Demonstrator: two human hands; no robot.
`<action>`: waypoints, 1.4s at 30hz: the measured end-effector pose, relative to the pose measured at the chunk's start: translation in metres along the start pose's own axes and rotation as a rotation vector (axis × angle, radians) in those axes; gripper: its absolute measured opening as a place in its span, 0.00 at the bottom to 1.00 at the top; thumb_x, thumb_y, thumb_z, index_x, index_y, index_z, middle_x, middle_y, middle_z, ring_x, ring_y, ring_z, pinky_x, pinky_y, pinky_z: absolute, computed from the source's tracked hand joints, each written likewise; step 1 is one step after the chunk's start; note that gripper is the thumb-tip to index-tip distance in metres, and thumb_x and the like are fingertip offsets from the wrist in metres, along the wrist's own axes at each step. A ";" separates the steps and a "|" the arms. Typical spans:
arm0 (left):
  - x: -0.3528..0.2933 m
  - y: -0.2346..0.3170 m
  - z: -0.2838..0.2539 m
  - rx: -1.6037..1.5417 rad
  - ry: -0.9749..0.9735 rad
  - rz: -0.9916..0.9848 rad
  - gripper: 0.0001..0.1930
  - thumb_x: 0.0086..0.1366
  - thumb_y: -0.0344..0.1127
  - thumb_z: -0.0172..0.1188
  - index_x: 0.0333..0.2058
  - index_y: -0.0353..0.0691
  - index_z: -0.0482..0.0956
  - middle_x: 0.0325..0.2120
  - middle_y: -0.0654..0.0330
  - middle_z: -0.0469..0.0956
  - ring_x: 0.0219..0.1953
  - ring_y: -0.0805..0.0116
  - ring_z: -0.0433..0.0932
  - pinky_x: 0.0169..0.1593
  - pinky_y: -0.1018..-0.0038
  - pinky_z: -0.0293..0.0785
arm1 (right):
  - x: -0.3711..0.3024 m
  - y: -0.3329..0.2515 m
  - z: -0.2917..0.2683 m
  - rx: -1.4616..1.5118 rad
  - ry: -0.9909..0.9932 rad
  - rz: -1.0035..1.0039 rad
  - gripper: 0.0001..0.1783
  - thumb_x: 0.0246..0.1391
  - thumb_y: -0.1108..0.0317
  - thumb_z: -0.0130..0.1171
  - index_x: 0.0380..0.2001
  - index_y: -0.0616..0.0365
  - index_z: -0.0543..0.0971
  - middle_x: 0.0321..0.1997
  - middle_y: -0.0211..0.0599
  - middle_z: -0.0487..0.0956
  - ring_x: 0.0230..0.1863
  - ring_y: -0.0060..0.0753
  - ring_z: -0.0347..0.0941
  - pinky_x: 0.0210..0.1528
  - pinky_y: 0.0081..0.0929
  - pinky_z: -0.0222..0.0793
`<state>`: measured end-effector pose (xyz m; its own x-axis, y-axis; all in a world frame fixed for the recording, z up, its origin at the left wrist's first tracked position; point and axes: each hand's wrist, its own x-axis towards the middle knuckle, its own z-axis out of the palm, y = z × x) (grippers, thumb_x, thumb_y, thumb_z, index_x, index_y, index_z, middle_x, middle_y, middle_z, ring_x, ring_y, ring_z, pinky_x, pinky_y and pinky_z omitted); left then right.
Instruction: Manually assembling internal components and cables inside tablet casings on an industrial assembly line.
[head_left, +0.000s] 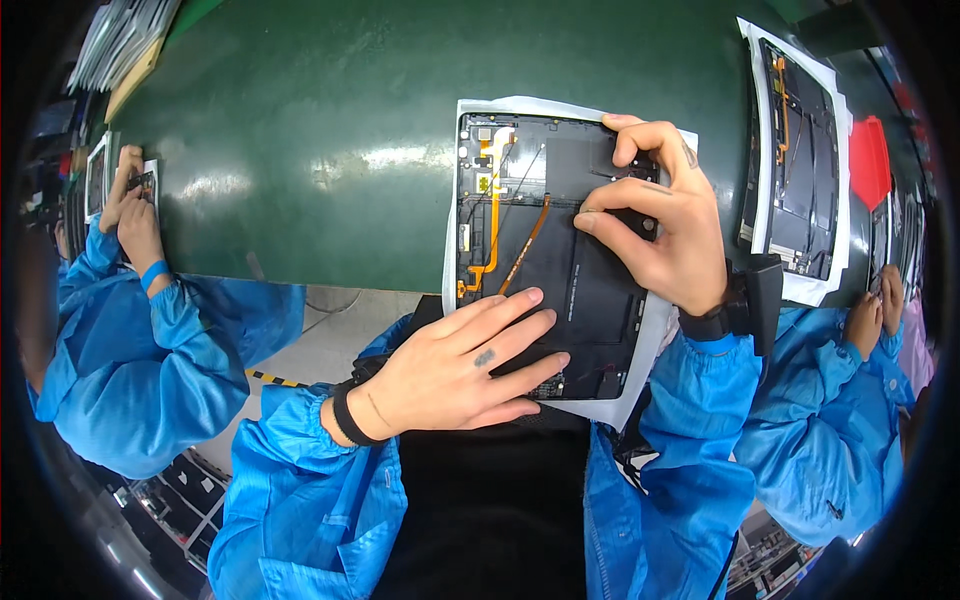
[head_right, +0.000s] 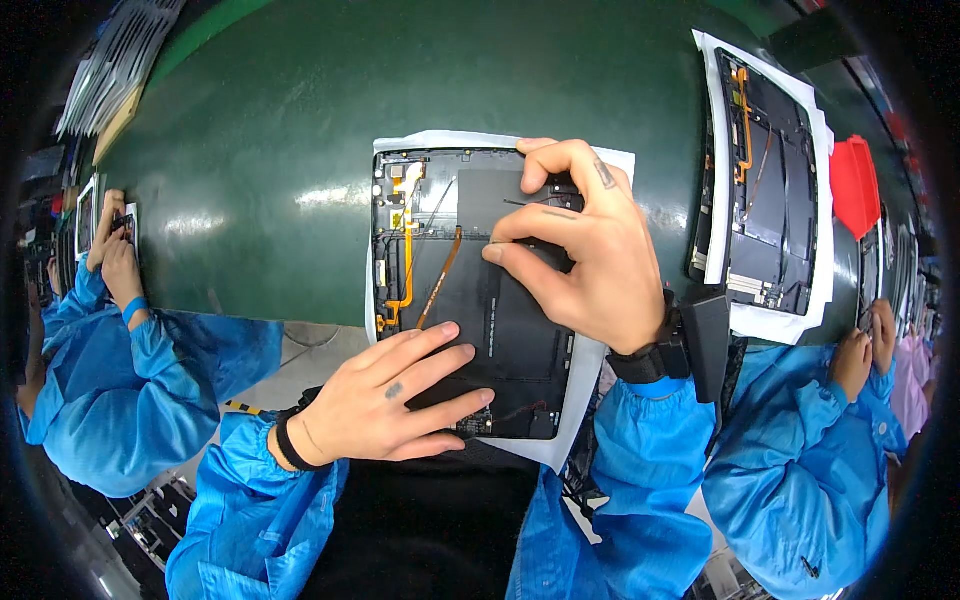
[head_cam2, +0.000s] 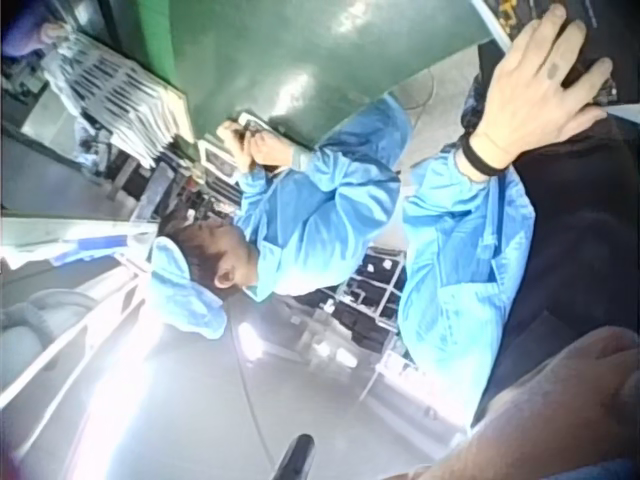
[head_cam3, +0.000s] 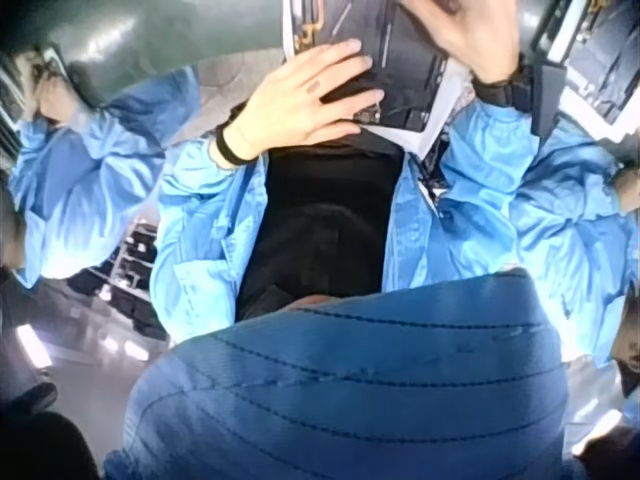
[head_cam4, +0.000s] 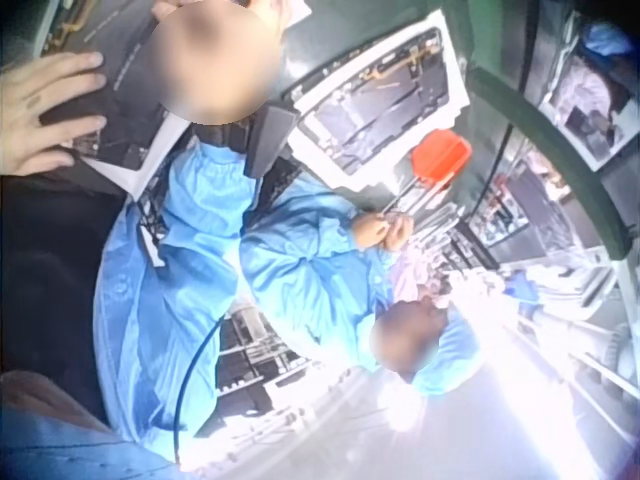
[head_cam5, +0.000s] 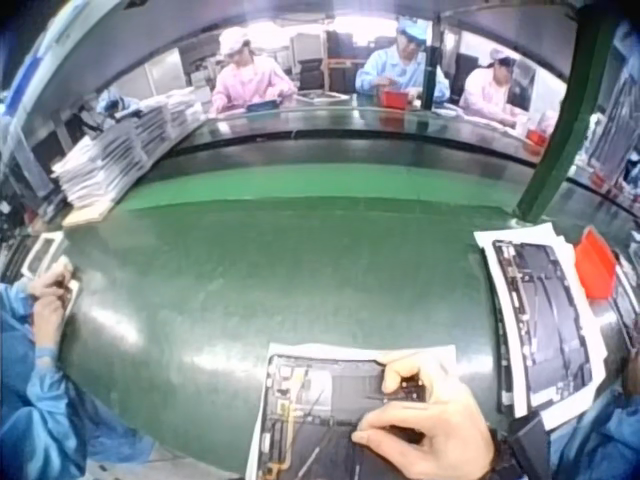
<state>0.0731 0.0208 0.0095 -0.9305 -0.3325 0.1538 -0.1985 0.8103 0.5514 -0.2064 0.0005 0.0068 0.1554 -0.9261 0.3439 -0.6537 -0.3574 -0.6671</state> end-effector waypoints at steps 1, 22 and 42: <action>-0.002 0.001 0.000 -0.006 -0.005 -0.001 0.27 0.60 0.55 0.72 0.57 0.56 0.85 0.60 0.53 0.75 0.68 0.48 0.72 0.64 0.54 0.77 | -0.001 -0.002 0.002 -0.013 -0.001 0.003 0.10 0.41 0.70 0.78 0.29 0.53 0.88 0.45 0.37 0.73 0.62 0.51 0.78 0.60 0.42 0.66; -0.012 0.005 0.004 0.013 0.033 -0.003 0.25 0.61 0.52 0.73 0.56 0.57 0.86 0.59 0.54 0.76 0.67 0.49 0.72 0.63 0.55 0.78 | 0.000 -0.015 -0.001 0.007 -0.043 -0.039 0.08 0.44 0.69 0.76 0.30 0.53 0.86 0.46 0.35 0.74 0.63 0.50 0.76 0.63 0.43 0.63; -0.013 0.007 -0.001 0.017 0.019 -0.033 0.25 0.60 0.52 0.73 0.56 0.59 0.86 0.59 0.56 0.77 0.67 0.49 0.73 0.63 0.55 0.78 | 0.002 -0.014 0.007 -0.121 -0.019 -0.067 0.08 0.44 0.69 0.76 0.29 0.54 0.86 0.45 0.35 0.74 0.62 0.48 0.77 0.62 0.42 0.64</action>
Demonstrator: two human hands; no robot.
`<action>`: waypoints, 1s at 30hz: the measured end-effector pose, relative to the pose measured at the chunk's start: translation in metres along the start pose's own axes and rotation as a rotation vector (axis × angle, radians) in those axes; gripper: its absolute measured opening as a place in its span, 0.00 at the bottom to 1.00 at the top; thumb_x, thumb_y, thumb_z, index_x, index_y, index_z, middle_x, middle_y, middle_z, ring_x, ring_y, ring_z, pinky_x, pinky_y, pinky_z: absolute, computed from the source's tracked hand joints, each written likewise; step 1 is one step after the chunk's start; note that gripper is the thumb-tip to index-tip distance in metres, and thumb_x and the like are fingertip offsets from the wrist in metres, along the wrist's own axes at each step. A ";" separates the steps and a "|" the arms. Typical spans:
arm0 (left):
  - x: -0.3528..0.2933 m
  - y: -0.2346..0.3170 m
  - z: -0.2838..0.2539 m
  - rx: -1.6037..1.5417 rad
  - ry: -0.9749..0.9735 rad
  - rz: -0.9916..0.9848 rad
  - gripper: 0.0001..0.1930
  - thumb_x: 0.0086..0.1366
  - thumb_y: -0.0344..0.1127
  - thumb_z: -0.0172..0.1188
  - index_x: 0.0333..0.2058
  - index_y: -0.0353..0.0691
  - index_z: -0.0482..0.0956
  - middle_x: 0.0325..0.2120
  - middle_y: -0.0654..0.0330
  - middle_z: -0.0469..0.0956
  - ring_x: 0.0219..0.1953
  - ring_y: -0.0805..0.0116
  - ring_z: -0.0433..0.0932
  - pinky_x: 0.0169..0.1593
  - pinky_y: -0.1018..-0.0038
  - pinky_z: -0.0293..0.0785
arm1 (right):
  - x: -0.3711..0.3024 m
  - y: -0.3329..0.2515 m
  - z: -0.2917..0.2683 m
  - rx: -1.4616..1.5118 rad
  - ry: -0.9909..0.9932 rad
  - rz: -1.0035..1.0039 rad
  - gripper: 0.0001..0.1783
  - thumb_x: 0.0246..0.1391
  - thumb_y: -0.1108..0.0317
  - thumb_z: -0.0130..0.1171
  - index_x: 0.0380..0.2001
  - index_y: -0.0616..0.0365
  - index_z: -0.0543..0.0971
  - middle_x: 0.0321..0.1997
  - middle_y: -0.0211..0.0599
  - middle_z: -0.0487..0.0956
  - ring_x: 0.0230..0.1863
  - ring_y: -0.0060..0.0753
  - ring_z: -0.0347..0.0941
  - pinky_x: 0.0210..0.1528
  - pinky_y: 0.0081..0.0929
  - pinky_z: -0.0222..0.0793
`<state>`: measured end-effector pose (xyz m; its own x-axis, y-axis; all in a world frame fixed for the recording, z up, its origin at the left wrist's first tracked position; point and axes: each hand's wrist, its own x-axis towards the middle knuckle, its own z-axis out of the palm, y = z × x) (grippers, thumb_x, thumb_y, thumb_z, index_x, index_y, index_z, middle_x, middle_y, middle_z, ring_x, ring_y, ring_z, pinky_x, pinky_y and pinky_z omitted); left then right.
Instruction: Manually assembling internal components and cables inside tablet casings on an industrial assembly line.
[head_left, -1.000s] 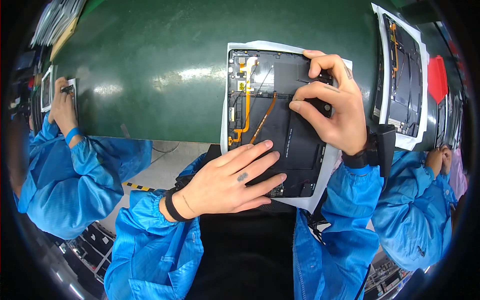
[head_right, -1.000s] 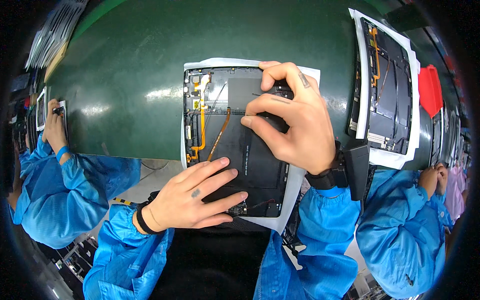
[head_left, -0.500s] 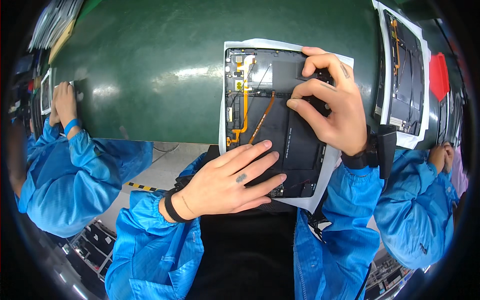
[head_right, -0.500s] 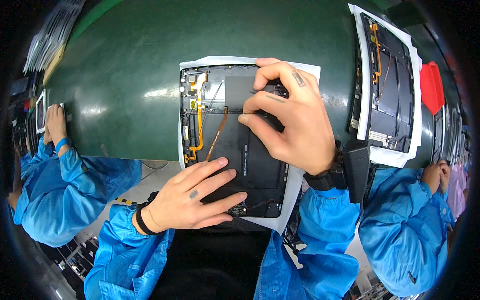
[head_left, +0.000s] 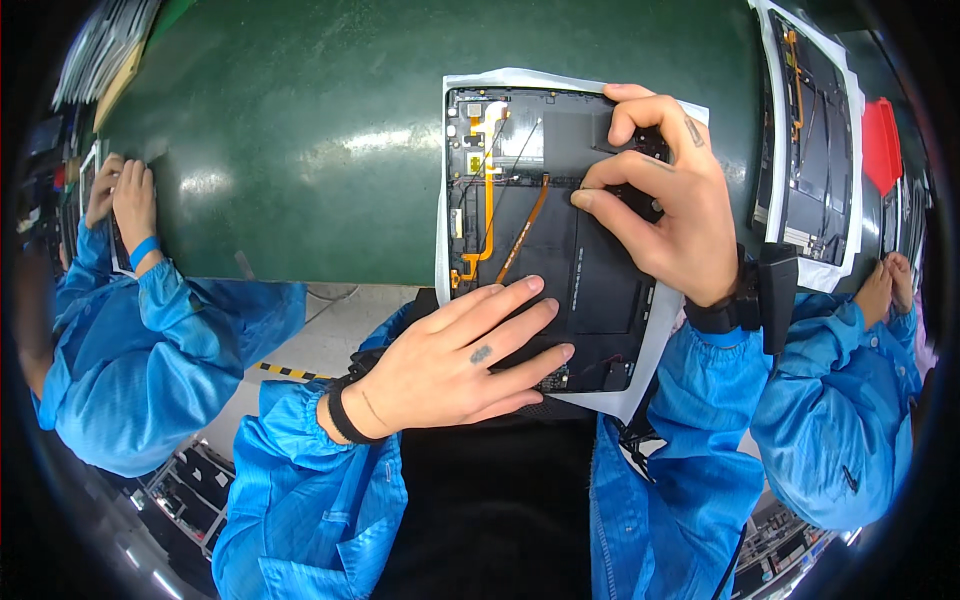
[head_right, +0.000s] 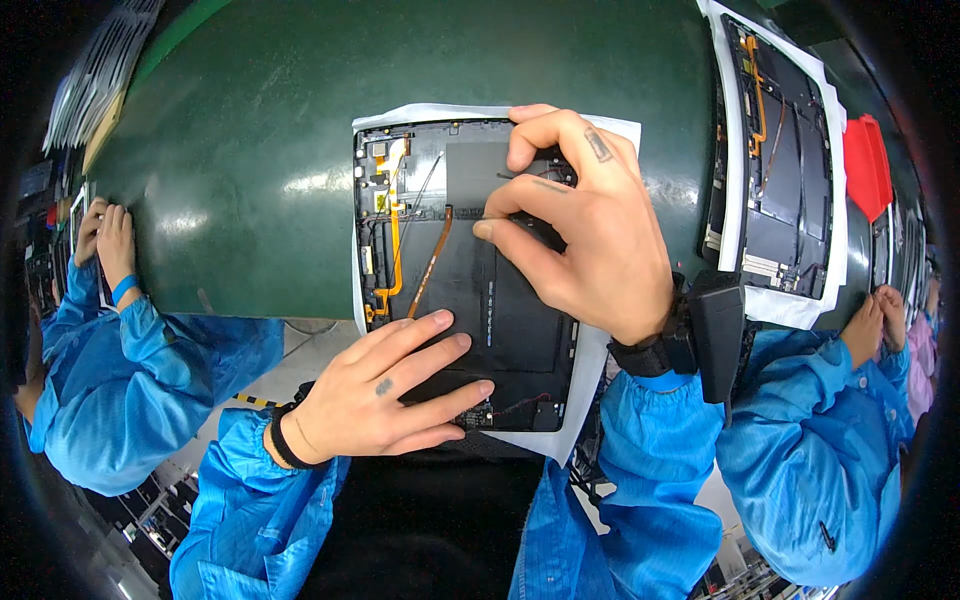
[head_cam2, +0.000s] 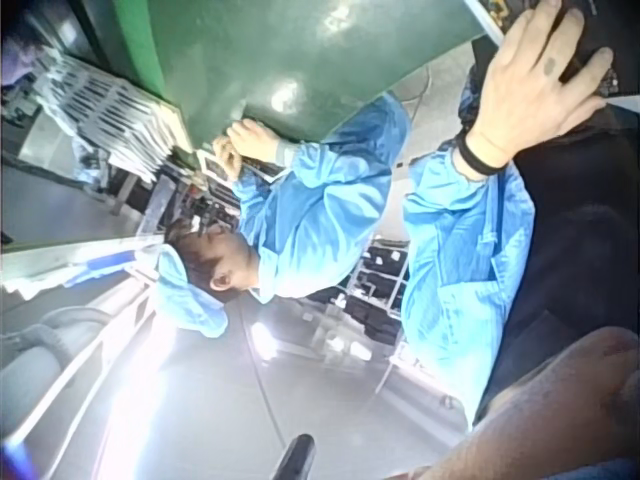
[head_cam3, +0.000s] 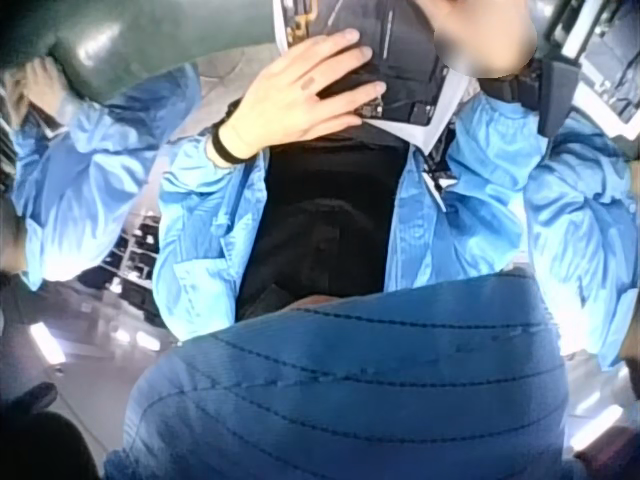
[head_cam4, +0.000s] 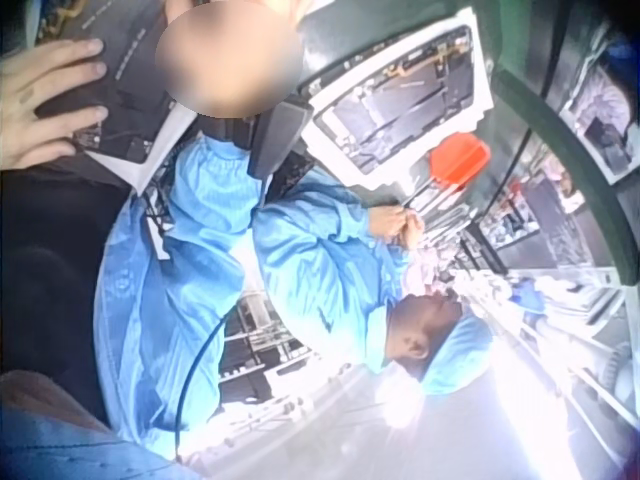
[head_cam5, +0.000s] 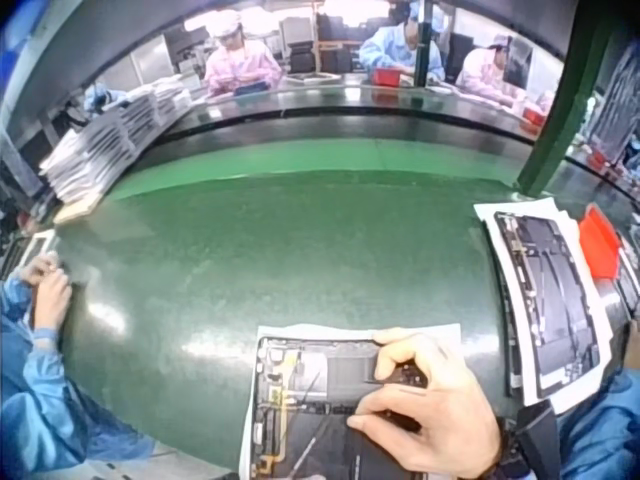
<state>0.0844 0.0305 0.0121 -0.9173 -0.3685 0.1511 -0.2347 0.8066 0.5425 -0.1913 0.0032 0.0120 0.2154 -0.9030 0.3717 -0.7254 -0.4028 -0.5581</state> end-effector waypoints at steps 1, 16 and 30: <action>-0.001 0.000 0.000 -0.003 -0.001 -0.004 0.25 0.60 0.52 0.73 0.56 0.59 0.86 0.58 0.56 0.78 0.67 0.49 0.73 0.63 0.55 0.78 | 0.000 -0.001 0.000 -0.004 -0.003 0.001 0.08 0.44 0.69 0.76 0.28 0.54 0.86 0.46 0.35 0.74 0.62 0.48 0.77 0.62 0.43 0.64; -0.001 0.000 -0.003 -0.009 0.008 -0.003 0.25 0.59 0.51 0.74 0.56 0.58 0.87 0.59 0.56 0.78 0.67 0.49 0.73 0.64 0.55 0.77 | 0.001 -0.001 0.002 0.021 0.000 0.016 0.09 0.43 0.69 0.77 0.29 0.54 0.86 0.46 0.35 0.73 0.63 0.49 0.76 0.63 0.43 0.64; 0.001 -0.001 -0.003 -0.019 0.010 0.012 0.24 0.60 0.52 0.73 0.55 0.57 0.87 0.58 0.55 0.78 0.65 0.49 0.74 0.63 0.56 0.78 | -0.002 -0.001 0.002 0.007 -0.001 0.017 0.09 0.43 0.69 0.77 0.29 0.54 0.86 0.45 0.34 0.73 0.64 0.49 0.76 0.63 0.43 0.63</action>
<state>0.0845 0.0277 0.0145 -0.9167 -0.3634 0.1661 -0.2173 0.8023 0.5560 -0.1901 0.0048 0.0106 0.2035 -0.9099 0.3615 -0.7241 -0.3884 -0.5699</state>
